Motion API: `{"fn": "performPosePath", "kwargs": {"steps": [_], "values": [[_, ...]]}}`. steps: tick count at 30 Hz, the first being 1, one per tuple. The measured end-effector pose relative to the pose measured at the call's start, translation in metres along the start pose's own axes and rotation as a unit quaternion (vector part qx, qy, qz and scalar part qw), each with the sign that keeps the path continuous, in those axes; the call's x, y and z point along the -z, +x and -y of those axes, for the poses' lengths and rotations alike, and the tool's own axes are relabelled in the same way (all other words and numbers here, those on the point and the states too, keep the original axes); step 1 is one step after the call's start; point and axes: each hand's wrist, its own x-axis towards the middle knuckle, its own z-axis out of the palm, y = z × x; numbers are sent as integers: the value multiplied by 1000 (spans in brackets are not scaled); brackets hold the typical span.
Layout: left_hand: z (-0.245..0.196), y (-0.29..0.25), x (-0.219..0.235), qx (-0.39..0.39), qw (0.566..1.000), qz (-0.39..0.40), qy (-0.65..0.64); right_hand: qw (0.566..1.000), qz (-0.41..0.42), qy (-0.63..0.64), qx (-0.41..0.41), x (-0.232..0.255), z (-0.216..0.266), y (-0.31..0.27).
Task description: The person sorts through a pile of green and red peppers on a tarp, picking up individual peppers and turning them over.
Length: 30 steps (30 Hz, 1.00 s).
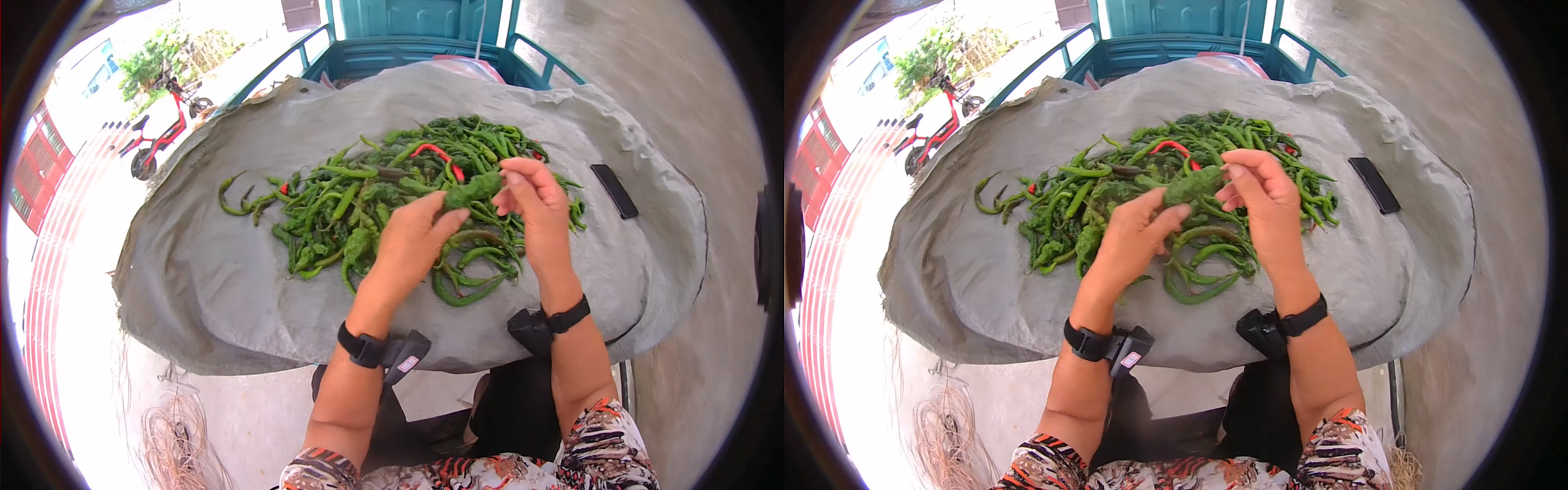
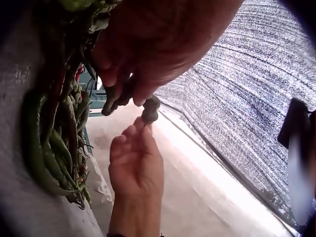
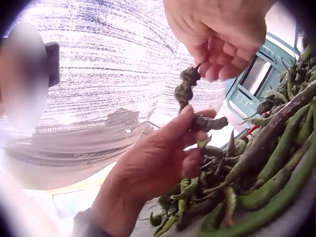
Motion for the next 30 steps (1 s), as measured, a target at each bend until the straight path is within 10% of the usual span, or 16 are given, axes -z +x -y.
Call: {"fn": "performPosePath", "kwargs": {"steps": [6,20,24,28,30], "values": [[-3,2,8,81,995,-1,52,995,41,8,-86,7,-6,1],[-2,-2,3,-61,998,11,23,946,-262,123,-143,30,-23,14],[-23,-4,10,-68,994,10,89,982,-44,61,-172,24,-21,10],[-27,-1,8,-226,965,-133,-2,973,62,17,-223,4,-12,2],[-32,-5,13,-173,970,-134,-100,967,72,76,-233,0,-7,0]]}}
